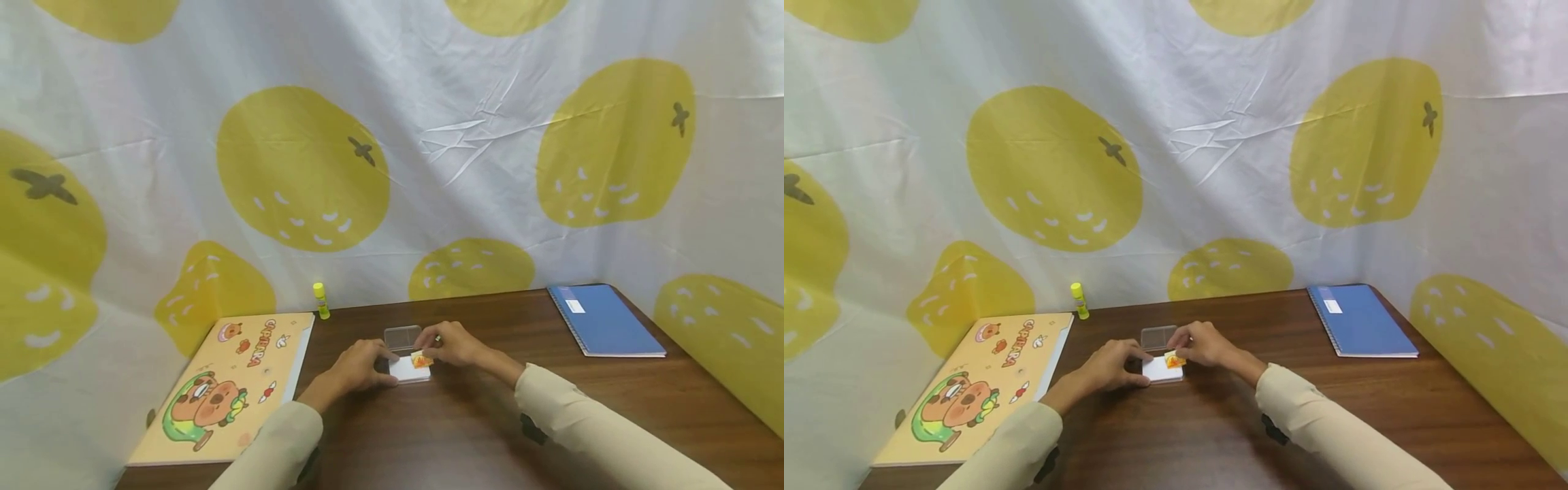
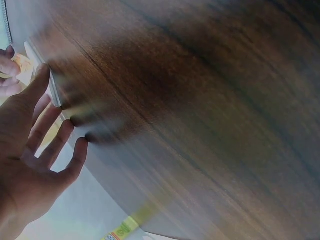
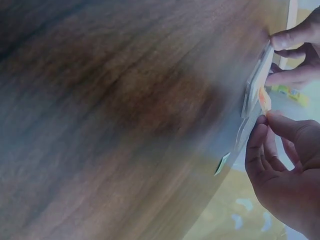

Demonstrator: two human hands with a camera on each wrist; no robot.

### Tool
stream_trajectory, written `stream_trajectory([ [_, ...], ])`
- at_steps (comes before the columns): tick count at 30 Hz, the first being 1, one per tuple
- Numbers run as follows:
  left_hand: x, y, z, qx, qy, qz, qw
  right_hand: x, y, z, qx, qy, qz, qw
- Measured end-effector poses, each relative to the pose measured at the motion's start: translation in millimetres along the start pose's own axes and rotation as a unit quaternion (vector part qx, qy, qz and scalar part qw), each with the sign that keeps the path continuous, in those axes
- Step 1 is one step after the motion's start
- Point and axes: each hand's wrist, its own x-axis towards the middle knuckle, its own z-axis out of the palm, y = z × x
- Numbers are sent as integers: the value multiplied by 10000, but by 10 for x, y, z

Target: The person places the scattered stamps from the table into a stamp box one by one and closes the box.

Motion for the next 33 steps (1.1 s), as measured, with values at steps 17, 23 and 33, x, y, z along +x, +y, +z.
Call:
stream_trajectory([
  [17,-5,37,-37,39,15,-3,10000,55,-3,39,381,118,296,9988],
  [23,-13,44,-37,27,51,21,10000,60,14,128,202,124,222,9995],
  [33,-19,15,-15,110,55,5,9999,62,15,214,-92,160,14,9998],
])
